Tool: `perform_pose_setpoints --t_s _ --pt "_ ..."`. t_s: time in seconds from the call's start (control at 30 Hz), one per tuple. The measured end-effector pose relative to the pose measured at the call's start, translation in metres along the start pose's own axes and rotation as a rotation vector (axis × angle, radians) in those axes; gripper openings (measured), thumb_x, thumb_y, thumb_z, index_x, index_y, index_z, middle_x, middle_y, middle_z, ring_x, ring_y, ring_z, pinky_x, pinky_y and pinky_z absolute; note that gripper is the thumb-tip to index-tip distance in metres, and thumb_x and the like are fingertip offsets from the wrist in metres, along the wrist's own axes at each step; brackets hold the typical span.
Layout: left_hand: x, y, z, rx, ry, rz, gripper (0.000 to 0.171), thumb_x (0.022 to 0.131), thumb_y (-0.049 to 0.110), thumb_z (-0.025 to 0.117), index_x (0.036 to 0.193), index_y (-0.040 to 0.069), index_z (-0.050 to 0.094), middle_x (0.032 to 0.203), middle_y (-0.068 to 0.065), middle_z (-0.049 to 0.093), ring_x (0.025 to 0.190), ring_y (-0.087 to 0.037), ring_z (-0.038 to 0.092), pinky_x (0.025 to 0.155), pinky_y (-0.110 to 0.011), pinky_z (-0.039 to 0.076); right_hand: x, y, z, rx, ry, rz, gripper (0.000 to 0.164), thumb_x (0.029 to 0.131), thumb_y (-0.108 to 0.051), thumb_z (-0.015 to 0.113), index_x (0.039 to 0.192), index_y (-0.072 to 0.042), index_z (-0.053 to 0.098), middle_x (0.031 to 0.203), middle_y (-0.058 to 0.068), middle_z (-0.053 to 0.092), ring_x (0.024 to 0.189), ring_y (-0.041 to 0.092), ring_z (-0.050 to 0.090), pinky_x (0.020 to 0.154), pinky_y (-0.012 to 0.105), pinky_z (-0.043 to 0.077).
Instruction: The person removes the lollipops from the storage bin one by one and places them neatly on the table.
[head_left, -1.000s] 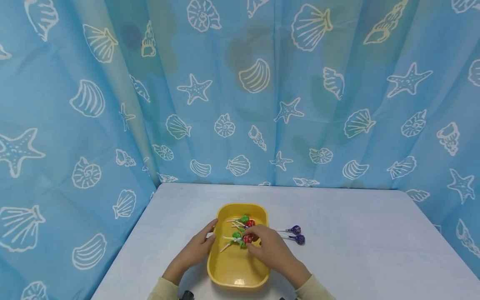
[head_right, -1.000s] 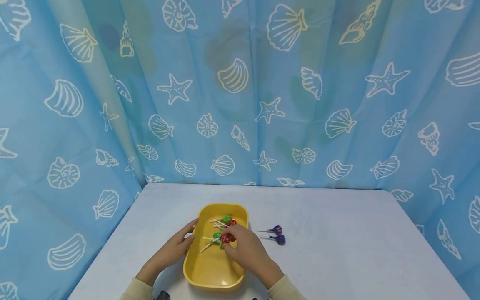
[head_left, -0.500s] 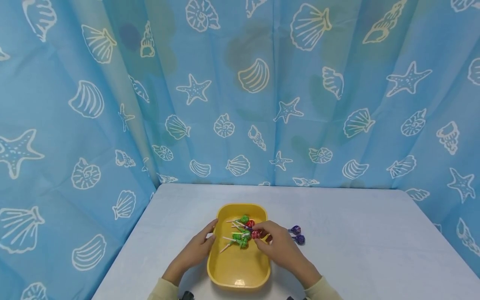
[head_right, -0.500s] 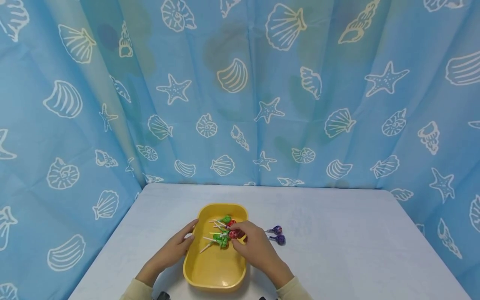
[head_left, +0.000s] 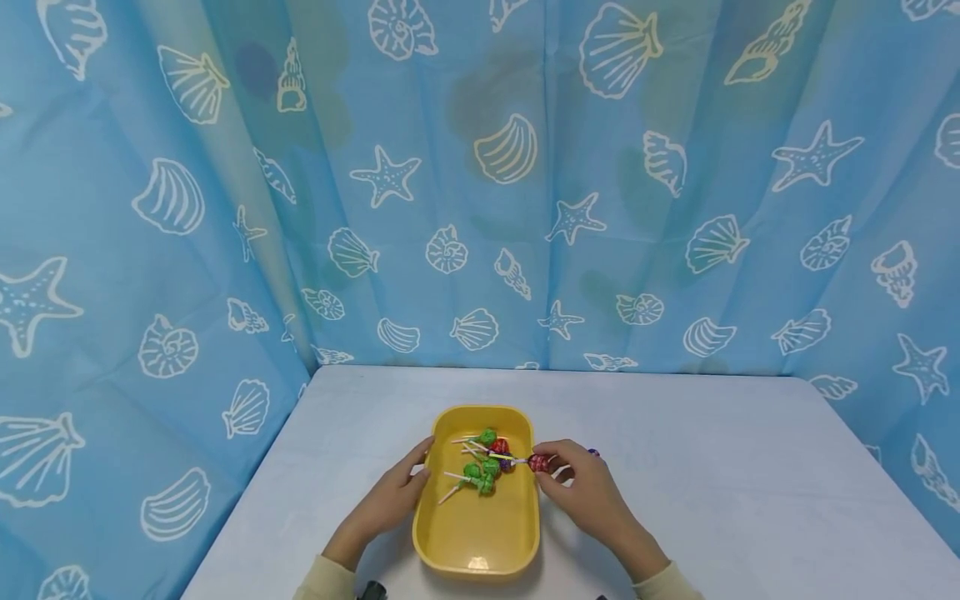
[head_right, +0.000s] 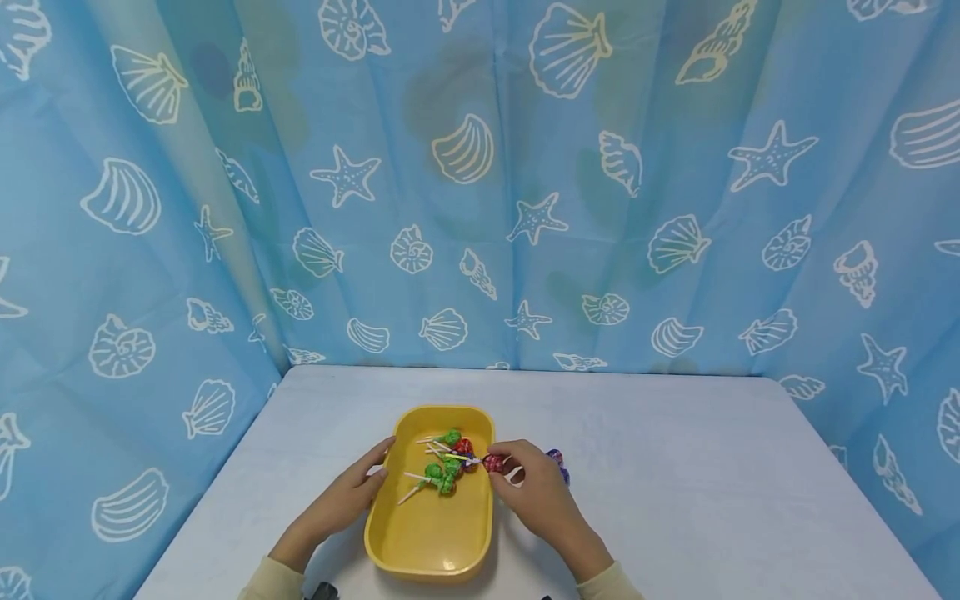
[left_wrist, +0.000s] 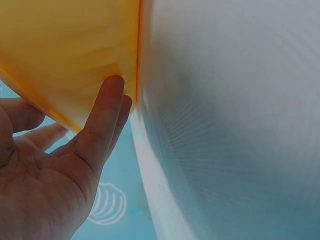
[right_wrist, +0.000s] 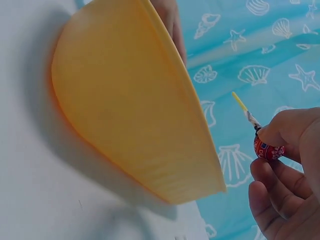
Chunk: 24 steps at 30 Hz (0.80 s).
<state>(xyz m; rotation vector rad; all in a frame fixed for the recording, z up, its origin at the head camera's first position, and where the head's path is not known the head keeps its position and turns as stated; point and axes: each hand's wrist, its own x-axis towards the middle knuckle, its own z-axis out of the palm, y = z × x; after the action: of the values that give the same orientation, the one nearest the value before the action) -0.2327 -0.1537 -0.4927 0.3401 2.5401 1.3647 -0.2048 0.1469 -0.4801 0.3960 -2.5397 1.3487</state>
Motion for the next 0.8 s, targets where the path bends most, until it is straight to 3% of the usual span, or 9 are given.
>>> perform_pose_setpoints --t_s 0.4,0.8 --pt "0.0 0.001 0.0 -0.013 -0.005 0.003 0.052 0.11 0.017 0.042 0.16 0.008 0.03 0.151 -0.026 0.043 0.126 -0.042 0.056 0.098 -0.053 0.054 -0.007 0.013 -0.015 0.002 0.058 0.049 0.032 0.084 0.001 0.077 0.113 -0.012 0.072 0.098 -0.007 0.069 0.087 0.011 0.064 0.074 0.024 0.058" --pt "0.001 -0.001 0.0 -0.007 0.002 0.011 0.052 0.11 0.016 0.042 0.16 0.007 0.03 0.15 -0.027 0.043 0.128 -0.043 0.054 0.101 -0.055 0.051 -0.015 0.027 -0.028 -0.067 0.106 0.087 0.033 0.082 0.002 0.079 0.112 -0.01 0.072 0.096 -0.005 0.069 0.088 0.012 0.064 0.075 0.025 0.058"
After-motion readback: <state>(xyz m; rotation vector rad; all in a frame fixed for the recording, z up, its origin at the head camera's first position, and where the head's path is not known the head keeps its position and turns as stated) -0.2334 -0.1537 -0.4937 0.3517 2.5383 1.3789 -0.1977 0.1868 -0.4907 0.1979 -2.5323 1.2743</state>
